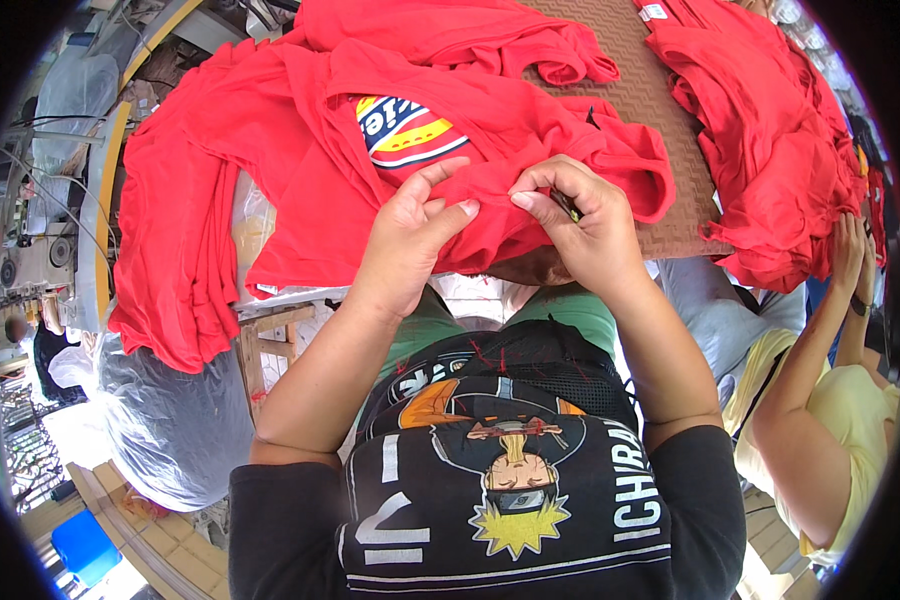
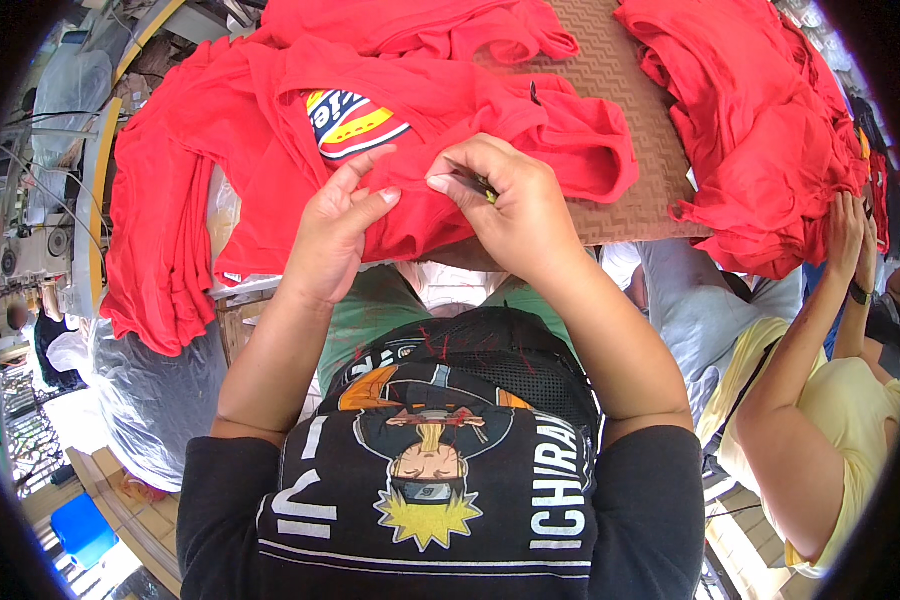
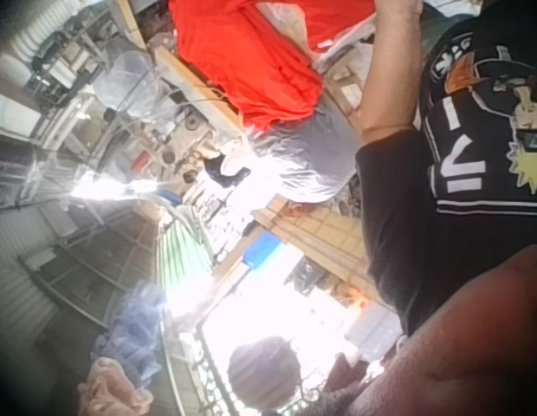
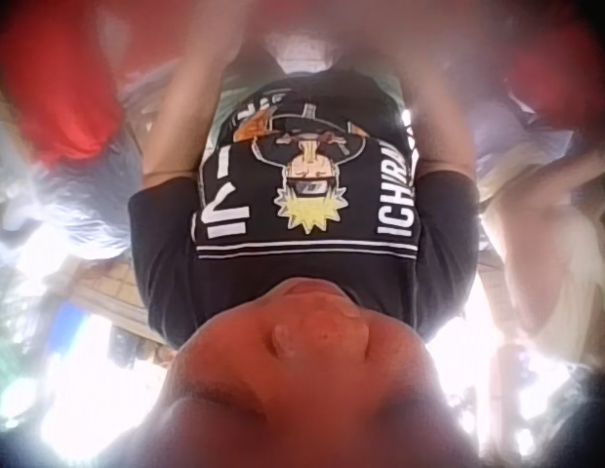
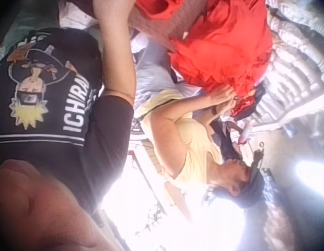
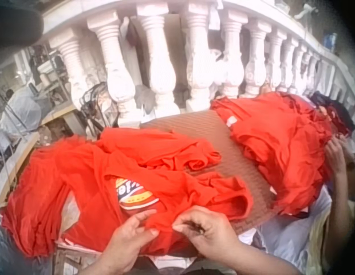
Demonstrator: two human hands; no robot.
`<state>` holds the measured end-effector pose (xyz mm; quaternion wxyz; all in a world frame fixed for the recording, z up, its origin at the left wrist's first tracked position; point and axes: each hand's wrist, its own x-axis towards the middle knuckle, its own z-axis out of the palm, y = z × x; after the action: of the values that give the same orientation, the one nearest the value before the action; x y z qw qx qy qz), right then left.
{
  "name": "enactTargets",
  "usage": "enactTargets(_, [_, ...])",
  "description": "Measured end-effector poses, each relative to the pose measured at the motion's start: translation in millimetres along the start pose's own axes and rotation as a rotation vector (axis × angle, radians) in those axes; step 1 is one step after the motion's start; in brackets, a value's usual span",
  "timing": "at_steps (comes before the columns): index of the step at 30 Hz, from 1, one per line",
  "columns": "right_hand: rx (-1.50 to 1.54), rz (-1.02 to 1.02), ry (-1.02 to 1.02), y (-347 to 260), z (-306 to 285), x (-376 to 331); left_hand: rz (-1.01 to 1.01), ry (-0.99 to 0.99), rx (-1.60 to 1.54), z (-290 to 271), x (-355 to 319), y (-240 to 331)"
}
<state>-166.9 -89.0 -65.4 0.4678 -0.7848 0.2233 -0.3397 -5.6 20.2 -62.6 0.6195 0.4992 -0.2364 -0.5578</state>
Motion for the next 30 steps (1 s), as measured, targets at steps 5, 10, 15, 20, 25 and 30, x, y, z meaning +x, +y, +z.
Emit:
enactTargets(5, [0.133, 0.089, 0.032, 5.9, 3.6, -2.2, 0.249, 0.091, 0.196, 5.4, 3.8, -4.9])
enactTargets(10, [0.028, 0.02, 0.013, 2.4, -0.7, -0.5, 0.606, 0.155, 0.991, 21.5, -1.5, 33.6])
enactTargets(15, [-0.027, -0.014, 0.0, -6.8, -2.4, -0.7, 0.402, -0.037, 1.039, 25.2, 7.4, 20.0])
enactTargets(20, [-0.122, -0.009, -0.058, -12.8, -8.7, -3.8, 0.417, -0.023, 1.11, 24.6, 6.3, 19.6])
enactTargets(25, [-0.266, 0.132, -0.129, -28.6, -26.2, 1.1, 0.228, -0.023, 0.886, 16.7, 3.1, 22.4])
enactTargets(30, [-0.248, -0.067, -0.18, -19.9, -39.2, -1.5, 0.192, -0.044, 0.728, 15.2, 3.5, 20.0])
